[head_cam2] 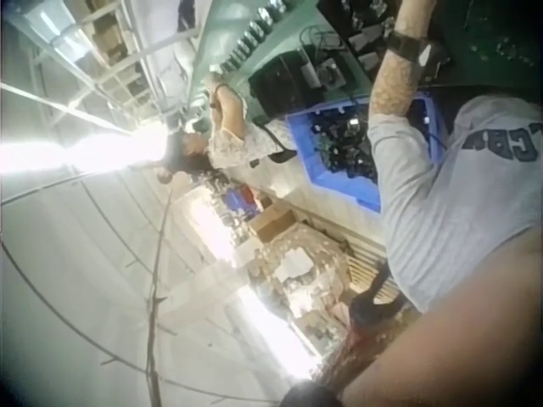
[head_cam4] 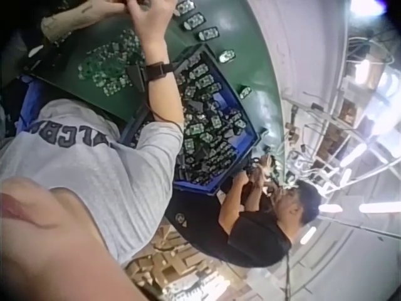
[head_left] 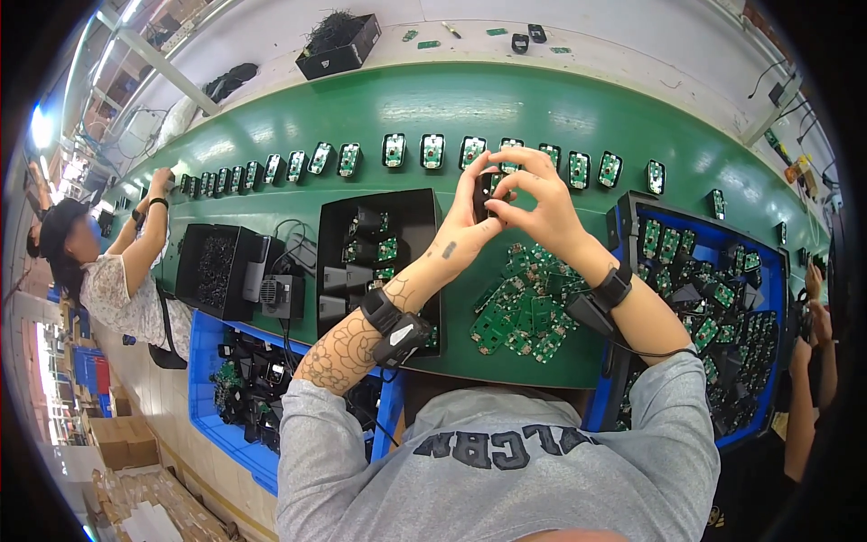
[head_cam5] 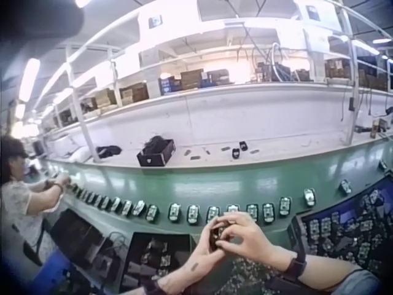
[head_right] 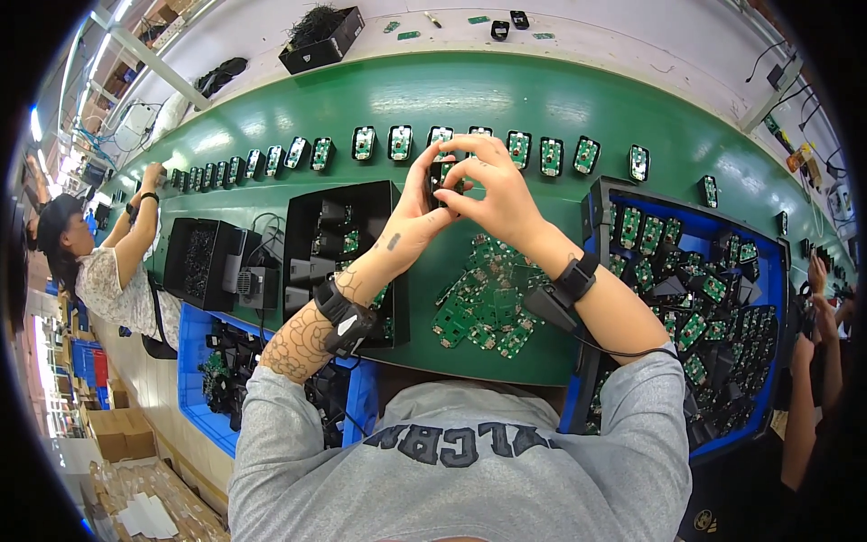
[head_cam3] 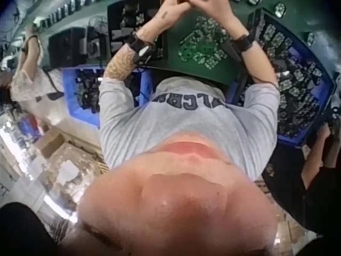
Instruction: The person picks up a circuit board and a black plastic housing, fits the board into the housing by hand, and places the assembled unit onto the green conveyor belt, repeating the process for several units.
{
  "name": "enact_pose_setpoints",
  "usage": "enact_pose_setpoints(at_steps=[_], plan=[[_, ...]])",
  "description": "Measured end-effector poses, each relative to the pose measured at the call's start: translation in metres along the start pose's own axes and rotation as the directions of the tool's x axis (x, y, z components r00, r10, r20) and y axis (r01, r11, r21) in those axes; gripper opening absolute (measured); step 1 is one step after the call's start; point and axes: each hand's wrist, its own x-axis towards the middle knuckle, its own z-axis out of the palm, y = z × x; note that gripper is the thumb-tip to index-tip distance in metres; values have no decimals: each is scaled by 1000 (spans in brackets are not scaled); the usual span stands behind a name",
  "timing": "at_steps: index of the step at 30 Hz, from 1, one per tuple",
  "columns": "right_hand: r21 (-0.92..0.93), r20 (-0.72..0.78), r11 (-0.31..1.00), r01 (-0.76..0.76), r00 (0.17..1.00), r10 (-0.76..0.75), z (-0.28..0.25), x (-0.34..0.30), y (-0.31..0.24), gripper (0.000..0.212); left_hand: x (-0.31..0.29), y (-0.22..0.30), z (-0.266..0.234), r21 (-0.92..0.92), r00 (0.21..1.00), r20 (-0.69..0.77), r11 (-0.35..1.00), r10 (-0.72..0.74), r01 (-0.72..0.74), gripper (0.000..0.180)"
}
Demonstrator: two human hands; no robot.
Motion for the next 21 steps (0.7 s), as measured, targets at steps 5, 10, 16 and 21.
enact_pose_setpoints(at_steps=[5,10,16,21], plan=[[129,19,973,-193,981,192,4,-3,-1,10,2,-2,1,50,1000,-22,999,22,-21,84],[179,-1,970,-168,985,171,0,0,-1,7,4,7,2,-74,987,-20,985,-159,157,78],[395,110,892,-218,976,189,-2,1,0,6,4,18,3,-181,911,139,895,-387,408,65],[472,66,861,-189,981,180,-4,5,3,11,5,12,-8,-252,934,109,900,-340,356,64]])
